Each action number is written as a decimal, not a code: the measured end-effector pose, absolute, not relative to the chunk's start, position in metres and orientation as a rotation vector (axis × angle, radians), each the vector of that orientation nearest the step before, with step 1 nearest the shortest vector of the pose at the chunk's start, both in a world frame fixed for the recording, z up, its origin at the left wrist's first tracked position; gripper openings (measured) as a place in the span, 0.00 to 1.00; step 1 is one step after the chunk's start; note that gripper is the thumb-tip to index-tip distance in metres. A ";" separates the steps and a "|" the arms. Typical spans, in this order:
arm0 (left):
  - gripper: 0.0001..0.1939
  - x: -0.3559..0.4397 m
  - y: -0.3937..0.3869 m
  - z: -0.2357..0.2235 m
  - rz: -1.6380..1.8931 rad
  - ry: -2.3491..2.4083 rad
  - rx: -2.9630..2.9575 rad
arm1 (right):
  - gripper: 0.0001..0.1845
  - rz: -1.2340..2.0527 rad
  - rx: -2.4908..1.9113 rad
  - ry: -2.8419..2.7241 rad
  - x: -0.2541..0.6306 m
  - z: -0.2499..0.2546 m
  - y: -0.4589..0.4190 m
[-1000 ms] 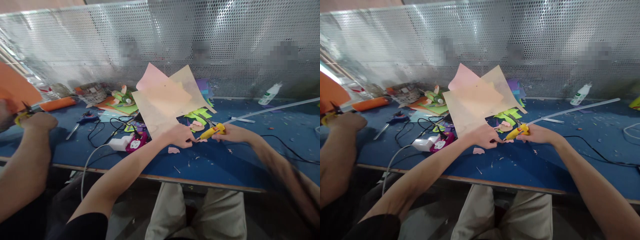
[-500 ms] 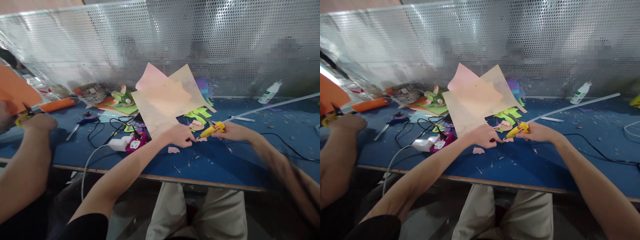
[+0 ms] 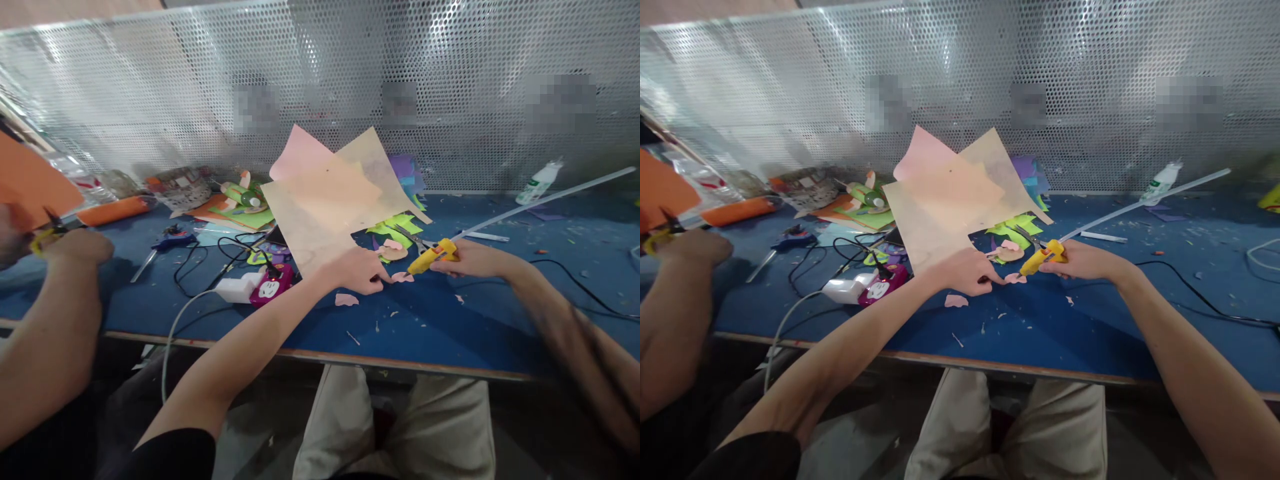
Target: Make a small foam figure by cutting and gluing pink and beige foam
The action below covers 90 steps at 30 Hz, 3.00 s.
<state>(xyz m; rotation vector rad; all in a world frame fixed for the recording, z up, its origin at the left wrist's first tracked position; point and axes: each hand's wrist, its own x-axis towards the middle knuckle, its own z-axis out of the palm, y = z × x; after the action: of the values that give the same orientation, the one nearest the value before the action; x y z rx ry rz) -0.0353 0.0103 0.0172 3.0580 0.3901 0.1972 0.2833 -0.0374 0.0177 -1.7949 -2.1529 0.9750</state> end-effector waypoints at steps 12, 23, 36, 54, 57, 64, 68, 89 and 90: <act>0.22 -0.035 0.005 0.025 0.163 0.430 3.060 | 0.27 0.821 -1.890 -2.207 0.291 0.027 -0.038; 0.22 -0.036 0.005 0.030 0.131 0.434 3.015 | 0.28 0.933 -1.739 -2.017 0.312 0.023 -0.034; 0.13 -0.053 0.012 0.051 -0.141 0.643 2.830 | 0.37 0.746 -1.662 -1.541 0.334 0.014 -0.016; 0.10 -0.060 0.016 0.056 -0.412 0.538 2.519 | 0.32 0.051 -2.468 -1.548 0.348 0.018 -0.007; 0.14 -0.057 0.014 0.059 -0.204 0.486 2.576 | 0.27 -0.126 -2.261 -1.563 0.339 0.024 -0.015; 0.15 -0.030 0.005 0.037 0.656 0.650 2.404 | 0.25 0.060 -1.723 -1.775 0.278 0.028 -0.031; 0.16 -0.017 0.005 0.013 0.864 0.778 2.330 | 0.23 0.221 -1.524 -2.015 0.247 0.027 -0.036; 0.15 -0.016 0.013 -0.001 1.086 0.748 2.842 | 0.28 0.569 -1.448 -1.996 0.231 0.026 -0.043; 0.14 -0.017 0.014 -0.002 1.120 0.713 2.899 | 0.28 0.635 -1.441 -1.965 0.230 0.024 -0.043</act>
<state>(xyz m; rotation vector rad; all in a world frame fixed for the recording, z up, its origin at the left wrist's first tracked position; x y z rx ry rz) -0.0170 0.0138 -0.0019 2.8989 0.7133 1.1200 0.2305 -0.0431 0.0244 -1.4408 -1.9653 0.6354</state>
